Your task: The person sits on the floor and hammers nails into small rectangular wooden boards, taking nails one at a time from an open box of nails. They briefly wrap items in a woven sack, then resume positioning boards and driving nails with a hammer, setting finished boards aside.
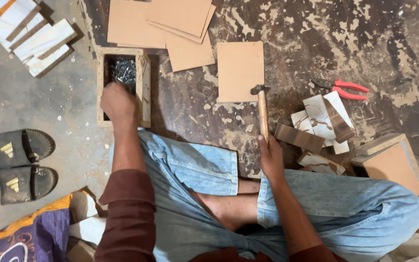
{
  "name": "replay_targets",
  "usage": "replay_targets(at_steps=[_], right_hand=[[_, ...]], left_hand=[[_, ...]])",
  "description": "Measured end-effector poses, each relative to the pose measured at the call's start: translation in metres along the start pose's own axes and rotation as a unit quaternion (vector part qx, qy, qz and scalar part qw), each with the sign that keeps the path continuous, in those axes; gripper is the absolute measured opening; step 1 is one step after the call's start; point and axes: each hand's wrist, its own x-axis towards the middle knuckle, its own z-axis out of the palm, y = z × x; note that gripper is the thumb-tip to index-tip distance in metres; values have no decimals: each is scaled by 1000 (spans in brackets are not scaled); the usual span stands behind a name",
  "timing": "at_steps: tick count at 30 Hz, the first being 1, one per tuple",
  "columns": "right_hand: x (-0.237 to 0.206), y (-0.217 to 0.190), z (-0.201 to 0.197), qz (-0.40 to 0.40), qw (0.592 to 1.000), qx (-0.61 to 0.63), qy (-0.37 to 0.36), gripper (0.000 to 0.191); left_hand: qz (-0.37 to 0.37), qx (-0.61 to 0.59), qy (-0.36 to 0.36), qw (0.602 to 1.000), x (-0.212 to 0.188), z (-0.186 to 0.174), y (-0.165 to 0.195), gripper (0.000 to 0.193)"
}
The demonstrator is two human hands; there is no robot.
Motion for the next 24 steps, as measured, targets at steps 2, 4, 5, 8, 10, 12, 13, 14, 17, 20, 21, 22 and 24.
replay_targets(at_steps=[2,4,5,8,10,12,13,14,17,20,21,22,24], right_hand=[[-3,-8,2,63,996,61,-16,37],[-5,-15,1,78,994,71,-23,35],[-6,-17,1,64,996,51,-23,34],[-7,-20,0,85,994,64,-33,35],[-6,-17,0,98,992,71,-37,36],[-5,-13,1,89,994,55,-35,37],[-5,-11,2,70,996,44,-32,37],[-4,-9,3,50,998,33,-31,37],[-4,-4,5,13,999,32,-34,36],[-4,-4,6,63,993,84,-46,34],[-5,-5,6,92,988,109,-52,34],[-5,-6,6,89,989,101,-53,34],[-6,-8,6,84,991,87,-54,34]], left_hand=[[-29,-18,19,999,-6,-4,6,10],[-48,-46,32,997,-10,-10,8,10],[-51,-64,34,996,-10,-13,9,9],[-83,-70,29,994,-10,-17,9,10],[-107,-96,28,989,-10,-14,6,9],[-124,-160,33,979,-10,-8,1,11],[-133,-186,32,973,-10,-4,-2,11],[-143,-211,32,967,-9,0,-6,12],[-143,-359,22,922,-6,11,-17,15],[-120,-501,18,857,-2,15,-19,20],[-110,-540,20,834,-1,14,-17,23],[-110,-552,7,827,0,13,-16,26],[-108,-574,-21,812,0,9,-10,42]])
